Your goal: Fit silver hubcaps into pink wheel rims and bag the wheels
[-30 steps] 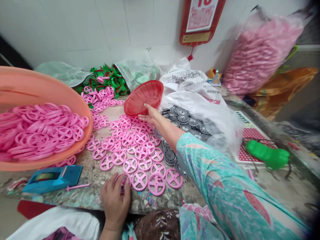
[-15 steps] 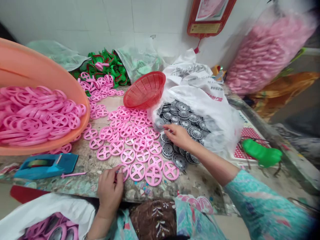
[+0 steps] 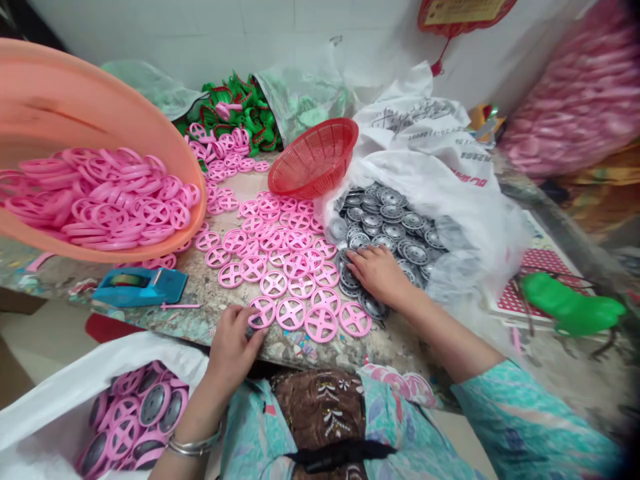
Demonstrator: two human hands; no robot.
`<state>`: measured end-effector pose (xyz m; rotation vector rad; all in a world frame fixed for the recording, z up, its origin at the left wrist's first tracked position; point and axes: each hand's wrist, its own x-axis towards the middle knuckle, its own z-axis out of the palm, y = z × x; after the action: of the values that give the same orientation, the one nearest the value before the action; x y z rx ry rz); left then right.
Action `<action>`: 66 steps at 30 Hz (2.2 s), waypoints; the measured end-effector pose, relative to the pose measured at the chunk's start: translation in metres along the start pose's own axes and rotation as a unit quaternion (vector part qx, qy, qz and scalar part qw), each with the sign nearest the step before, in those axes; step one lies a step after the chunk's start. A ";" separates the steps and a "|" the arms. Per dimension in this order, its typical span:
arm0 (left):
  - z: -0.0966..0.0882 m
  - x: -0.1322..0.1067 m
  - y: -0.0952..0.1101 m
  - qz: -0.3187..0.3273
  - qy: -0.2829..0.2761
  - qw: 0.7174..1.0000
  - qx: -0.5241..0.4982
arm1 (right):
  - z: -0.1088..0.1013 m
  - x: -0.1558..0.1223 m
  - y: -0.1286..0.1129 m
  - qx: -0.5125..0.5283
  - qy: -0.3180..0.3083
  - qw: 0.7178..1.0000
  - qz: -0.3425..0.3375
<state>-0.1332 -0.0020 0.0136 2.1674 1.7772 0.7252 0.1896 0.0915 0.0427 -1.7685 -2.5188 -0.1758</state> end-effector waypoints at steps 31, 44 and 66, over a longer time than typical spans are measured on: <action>0.014 0.040 0.077 -0.328 -0.049 0.580 -0.744 | -0.032 -0.028 -0.100 0.668 0.080 0.730 0.120; 0.018 0.032 0.088 -0.322 -0.099 0.585 -0.738 | -0.032 -0.041 -0.083 0.604 0.050 0.788 0.106; -0.039 0.030 0.023 -0.305 0.030 0.775 -0.553 | -0.042 -0.064 -0.049 0.378 -0.040 0.925 -0.017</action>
<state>-0.1299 0.0170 0.0646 0.7397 1.3292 1.2096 0.1643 0.0103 0.0739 -1.4101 -2.1904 0.7746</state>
